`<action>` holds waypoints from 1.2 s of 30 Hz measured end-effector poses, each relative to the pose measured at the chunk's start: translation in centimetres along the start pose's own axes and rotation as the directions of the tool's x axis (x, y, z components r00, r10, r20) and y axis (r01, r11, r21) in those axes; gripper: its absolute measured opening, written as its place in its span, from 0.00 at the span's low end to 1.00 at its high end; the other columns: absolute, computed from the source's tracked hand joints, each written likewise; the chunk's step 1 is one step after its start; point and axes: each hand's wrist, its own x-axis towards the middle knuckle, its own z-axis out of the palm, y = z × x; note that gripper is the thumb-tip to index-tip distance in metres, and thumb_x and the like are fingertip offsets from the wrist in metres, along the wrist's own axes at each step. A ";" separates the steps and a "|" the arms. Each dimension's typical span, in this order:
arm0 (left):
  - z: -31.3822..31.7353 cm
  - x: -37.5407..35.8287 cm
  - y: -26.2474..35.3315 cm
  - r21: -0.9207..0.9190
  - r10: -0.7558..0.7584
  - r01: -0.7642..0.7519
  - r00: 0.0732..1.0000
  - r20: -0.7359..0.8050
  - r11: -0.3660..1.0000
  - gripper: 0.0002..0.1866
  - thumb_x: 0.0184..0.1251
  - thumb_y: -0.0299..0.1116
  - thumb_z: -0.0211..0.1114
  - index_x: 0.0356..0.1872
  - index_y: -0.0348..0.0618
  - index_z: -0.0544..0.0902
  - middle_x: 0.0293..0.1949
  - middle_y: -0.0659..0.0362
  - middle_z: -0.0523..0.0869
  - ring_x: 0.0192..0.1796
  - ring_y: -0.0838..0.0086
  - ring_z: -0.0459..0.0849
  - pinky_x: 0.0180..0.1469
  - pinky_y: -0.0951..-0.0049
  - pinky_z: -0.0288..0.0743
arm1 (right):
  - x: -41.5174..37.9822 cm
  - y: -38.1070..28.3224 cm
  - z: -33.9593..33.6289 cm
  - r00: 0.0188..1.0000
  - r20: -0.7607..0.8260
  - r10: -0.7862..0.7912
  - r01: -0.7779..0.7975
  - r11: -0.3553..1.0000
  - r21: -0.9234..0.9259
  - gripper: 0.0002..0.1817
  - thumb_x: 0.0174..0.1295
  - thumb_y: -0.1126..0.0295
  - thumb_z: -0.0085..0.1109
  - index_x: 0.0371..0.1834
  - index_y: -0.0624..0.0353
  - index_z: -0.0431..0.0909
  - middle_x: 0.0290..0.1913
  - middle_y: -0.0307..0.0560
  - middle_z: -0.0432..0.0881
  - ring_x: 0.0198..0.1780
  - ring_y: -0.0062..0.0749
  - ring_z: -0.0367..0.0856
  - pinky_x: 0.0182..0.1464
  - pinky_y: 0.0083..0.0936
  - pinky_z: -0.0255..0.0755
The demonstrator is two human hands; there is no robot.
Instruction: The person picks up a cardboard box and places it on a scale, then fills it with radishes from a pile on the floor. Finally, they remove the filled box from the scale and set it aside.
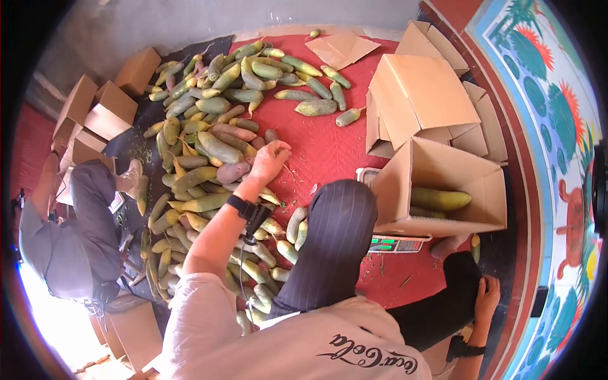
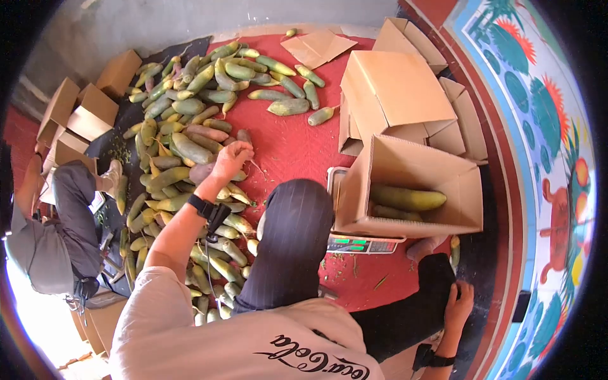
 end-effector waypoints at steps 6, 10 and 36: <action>0.8 8.6 -2.5 0.250 -0.243 0.222 0.968 0.056 0.943 0.10 0.61 0.30 0.59 0.40 0.36 0.79 0.32 0.56 0.84 0.37 0.74 0.82 0.42 0.73 0.75 | 4.1 3.6 3.0 0.977 0.201 0.078 -0.066 0.995 -0.069 0.09 0.60 0.70 0.54 0.36 0.66 0.75 0.36 0.57 0.75 0.40 0.54 0.73 0.46 0.40 0.67; 1.7 15.6 -7.3 0.432 -0.084 0.053 0.995 0.053 0.900 0.13 0.56 0.36 0.60 0.41 0.42 0.81 0.33 0.47 0.84 0.40 0.58 0.83 0.45 0.66 0.75 | 5.5 4.4 2.7 0.950 0.251 0.184 -0.168 0.982 -0.083 0.10 0.61 0.68 0.53 0.37 0.66 0.75 0.37 0.56 0.76 0.42 0.53 0.74 0.48 0.40 0.67; 14.8 26.6 -16.0 0.903 -0.425 0.047 0.892 0.155 0.427 0.37 0.40 0.48 0.74 0.53 0.47 0.70 0.50 0.55 0.76 0.54 0.61 0.76 0.55 0.63 0.72 | 8.1 4.1 0.7 0.996 0.084 -0.044 0.092 0.646 -0.758 0.26 0.65 0.53 0.53 0.52 0.68 0.75 0.51 0.59 0.79 0.48 0.45 0.79 0.46 0.33 0.74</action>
